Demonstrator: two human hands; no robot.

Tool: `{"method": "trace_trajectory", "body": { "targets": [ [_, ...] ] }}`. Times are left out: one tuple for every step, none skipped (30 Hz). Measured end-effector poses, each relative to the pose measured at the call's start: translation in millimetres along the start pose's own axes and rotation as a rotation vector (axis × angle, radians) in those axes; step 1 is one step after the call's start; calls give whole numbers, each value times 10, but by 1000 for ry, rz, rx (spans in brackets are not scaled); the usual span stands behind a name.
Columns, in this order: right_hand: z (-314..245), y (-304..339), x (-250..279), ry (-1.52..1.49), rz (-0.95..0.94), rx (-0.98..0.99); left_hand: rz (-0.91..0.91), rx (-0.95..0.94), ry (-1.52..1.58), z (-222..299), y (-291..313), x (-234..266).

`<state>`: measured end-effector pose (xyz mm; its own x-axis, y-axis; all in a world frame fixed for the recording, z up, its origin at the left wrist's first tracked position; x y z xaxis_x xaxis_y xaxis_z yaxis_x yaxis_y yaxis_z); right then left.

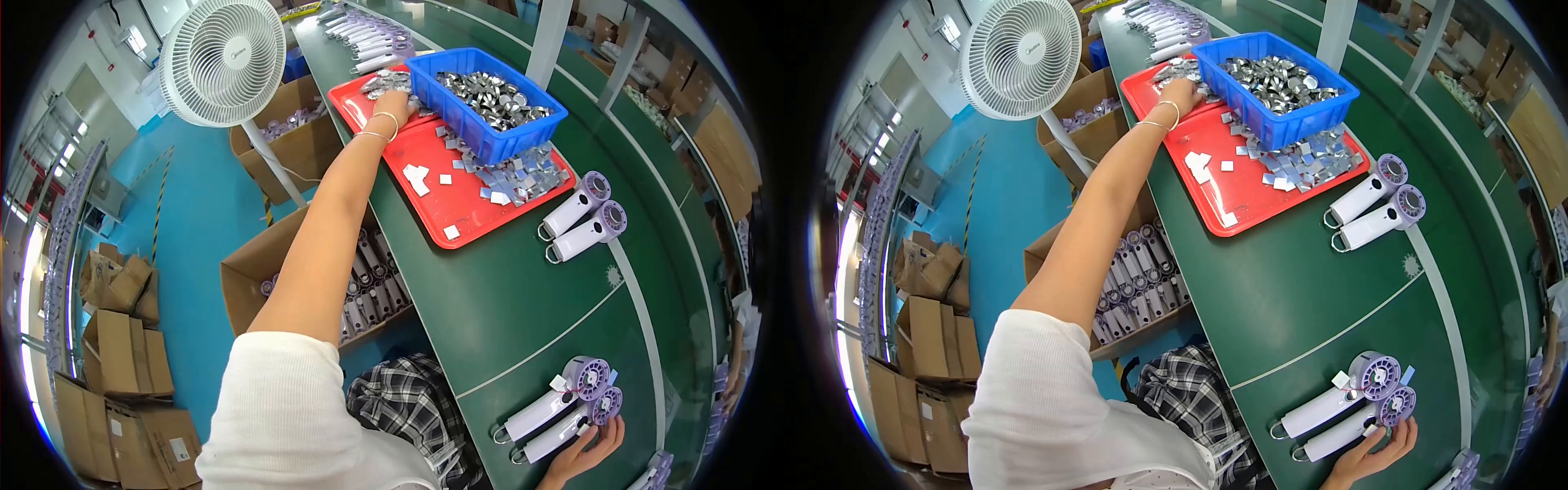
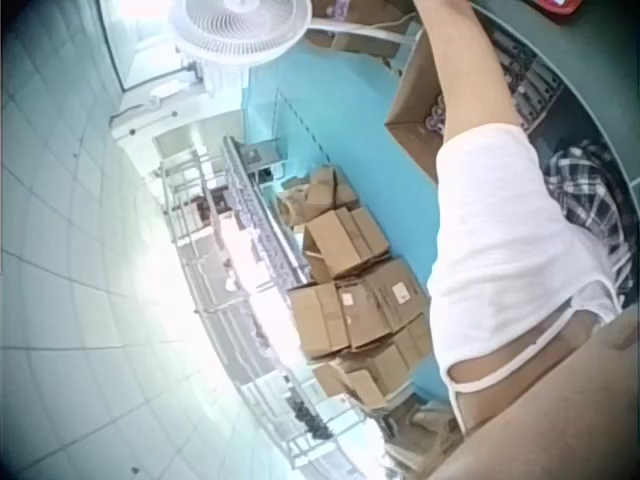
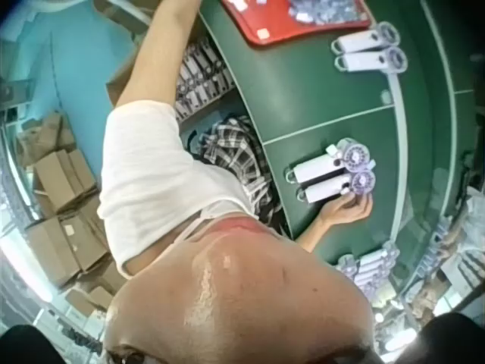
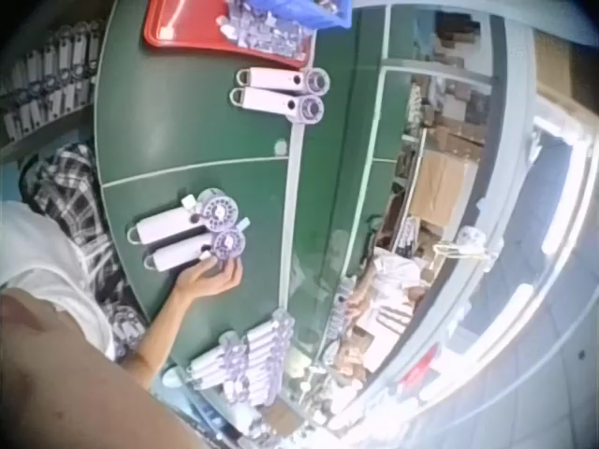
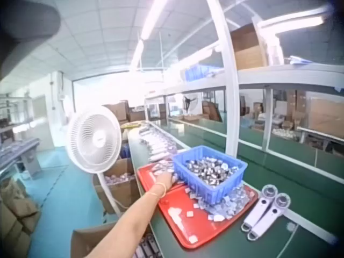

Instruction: The person assembles handheld fans by hand, attaching battery packs and motor components to plastic casings.

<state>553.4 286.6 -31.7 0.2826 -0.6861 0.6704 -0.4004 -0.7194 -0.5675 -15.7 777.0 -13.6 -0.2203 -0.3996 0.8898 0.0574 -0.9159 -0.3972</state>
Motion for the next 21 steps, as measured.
{"method": "trace_trajectory", "body": {
  "targets": [
    [-25, 13, 22, -46, 5, -31, 23, -8, -22, 30, 21, 31],
    [-49, 19, 38, -44, 13, -31, 29, -12, -18, 40, 39, 74],
    [-70, 27, 44, -43, 12, -21, 19, -11, -41, 29, 71, 123],
    [-91, 34, 70, -35, 14, -13, 6, -14, -58, 62, 98, 169],
    [-108, 43, 100, -26, 16, -10, 18, -22, -54, 98, 129, 217],
    [-111, 64, 137, -19, 23, -10, 19, -27, -46, 133, 173, 250],
    [-125, 85, 161, -12, 23, -2, -36, 0, -48, 124, 227, 303],
    [-135, 113, 184, -3, 23, 5, -92, 27, -49, 123, 286, 374],
    [-136, 145, 205, -16, 22, -1, -83, 4, -58, 66, 311, 372],
    [-147, 173, 223, -17, 28, 2, -77, 3, -55, 11, 362, 443],
    [-161, 204, 240, -40, 28, 3, -64, -6, -31, -44, 412, 512],
    [-177, 236, 260, -61, 27, 4, -53, -16, -6, -90, 456, 572],
    [-198, 270, 279, -61, 32, 6, -37, 38, 33, -156, 501, 629],
    [-224, 300, 297, -70, 35, 8, -33, 37, 37, -222, 550, 687],
    [-251, 330, 315, -80, 38, 10, -24, 32, 82, -300, 607, 746],
    [-278, 358, 324, -79, 42, 12, -14, 28, 125, -390, 664, 782],
    [-307, 384, 331, -71, 46, 24, 125, -12, 122, -462, 760, 824],
    [-334, 415, 335, -62, 50, 35, 129, -11, 124, -556, 827, 848],
    [-342, 456, 343, -57, 55, 37, 131, -11, 202, -615, 896, 861],
    [-361, 497, 344, -15, 65, 81, 134, -10, 278, -678, 952, 879],
    [-384, 536, 341, 26, 76, 125, 166, -17, 300, -734, 995, 910]
  ]
}}
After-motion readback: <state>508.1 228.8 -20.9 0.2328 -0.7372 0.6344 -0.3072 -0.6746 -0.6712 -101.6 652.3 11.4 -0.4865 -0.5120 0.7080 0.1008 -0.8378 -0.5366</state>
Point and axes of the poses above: each hand's wrist, its own y-axis away from the middle knuckle, its own x-axis out of the back of the hand, z = x × y, the point moved 3 cm from there along -y, towards the middle knuckle, and after that the axes turned 7 degrees about -x, right-handed, at the moved point
